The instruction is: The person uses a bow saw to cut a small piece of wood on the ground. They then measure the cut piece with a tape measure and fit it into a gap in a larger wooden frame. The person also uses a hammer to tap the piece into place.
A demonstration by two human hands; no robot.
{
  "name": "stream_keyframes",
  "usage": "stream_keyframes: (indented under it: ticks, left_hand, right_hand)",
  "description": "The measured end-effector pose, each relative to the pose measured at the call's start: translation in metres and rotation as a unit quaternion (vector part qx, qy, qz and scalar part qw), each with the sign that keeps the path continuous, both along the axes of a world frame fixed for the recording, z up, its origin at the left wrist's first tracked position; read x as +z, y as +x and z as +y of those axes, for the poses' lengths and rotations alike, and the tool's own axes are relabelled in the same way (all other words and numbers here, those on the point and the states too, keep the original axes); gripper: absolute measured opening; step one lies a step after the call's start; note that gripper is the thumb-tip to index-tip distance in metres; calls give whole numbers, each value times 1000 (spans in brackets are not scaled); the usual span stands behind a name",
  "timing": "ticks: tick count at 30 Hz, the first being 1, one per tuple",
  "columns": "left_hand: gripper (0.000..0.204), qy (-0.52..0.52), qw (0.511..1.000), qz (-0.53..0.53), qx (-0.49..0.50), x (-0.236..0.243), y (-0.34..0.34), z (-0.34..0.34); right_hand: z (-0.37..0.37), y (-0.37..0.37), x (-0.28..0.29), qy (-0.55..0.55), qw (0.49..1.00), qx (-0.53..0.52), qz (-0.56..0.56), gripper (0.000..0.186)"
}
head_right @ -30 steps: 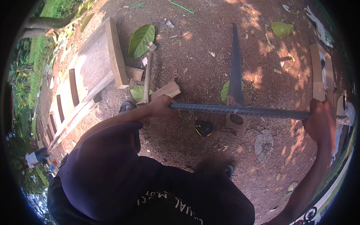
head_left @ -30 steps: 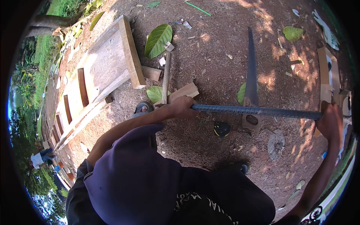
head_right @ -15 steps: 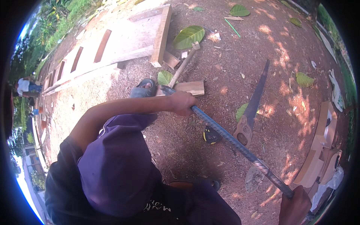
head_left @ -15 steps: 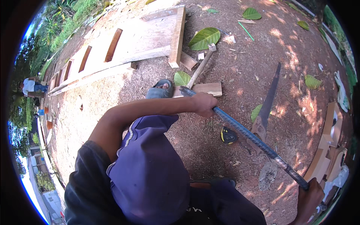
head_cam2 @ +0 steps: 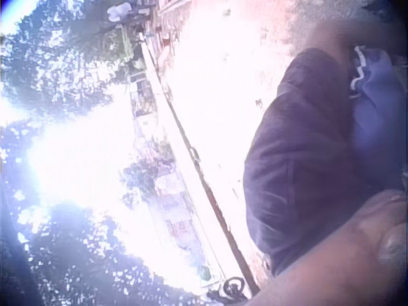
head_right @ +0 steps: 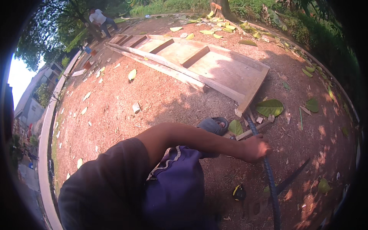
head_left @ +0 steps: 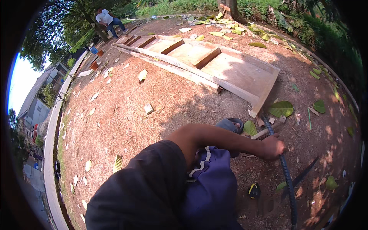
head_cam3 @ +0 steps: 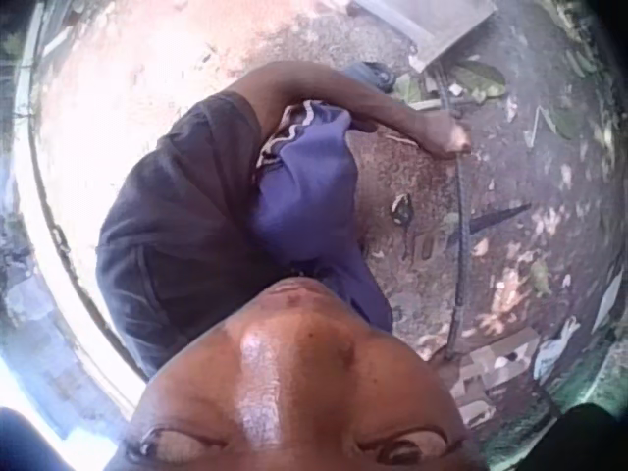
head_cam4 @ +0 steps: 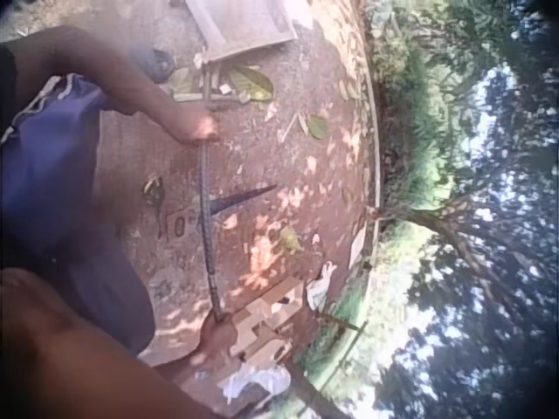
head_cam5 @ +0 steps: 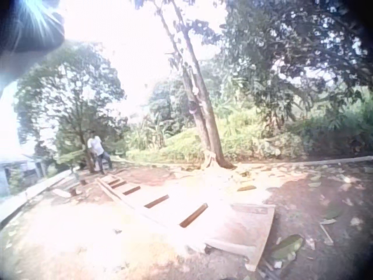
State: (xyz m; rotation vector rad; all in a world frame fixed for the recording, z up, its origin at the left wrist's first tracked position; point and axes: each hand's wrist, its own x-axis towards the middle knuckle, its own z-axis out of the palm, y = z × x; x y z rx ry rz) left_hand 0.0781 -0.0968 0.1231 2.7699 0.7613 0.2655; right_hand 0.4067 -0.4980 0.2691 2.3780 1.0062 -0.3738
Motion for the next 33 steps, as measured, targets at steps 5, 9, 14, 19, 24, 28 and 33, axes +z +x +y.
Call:
stream_keyframes:
  ticks: [5, 9, 14, 19, 24, 28, 33]
  left_hand:
    - [54, 178, 949, -168, 200, 57, -62, 36]
    - [78, -21, 855, -316, 410, 58, -163, 29]
    - [50, -341, 524, -605, 494, 99, -188, -31]
    - [54, -442, 471, -626, 436, 73, -194, -54]
    - [36, -564, 410, -595, 401, 8, -197, -58]
    - [38, -651, 339, -563, 380, -20, -180, -67]
    - [39, -719, 323, -540, 296, -29, -162, -55]
  right_hand:
    - [38, -77, -143, 256, 928, 31, 268, 37]
    - [121, -181, -206, 336, 791, 120, 497, 32]
    - [177, -267, -193, 267, 751, 171, 580, 43]
    - [164, -278, -196, 274, 758, 143, 574, 37]
    - [143, -250, -199, 281, 811, 158, 488, 33]
    - [119, -221, -210, 307, 842, 191, 399, 32]
    - [107, -230, -182, 252, 885, 86, 383, 35]
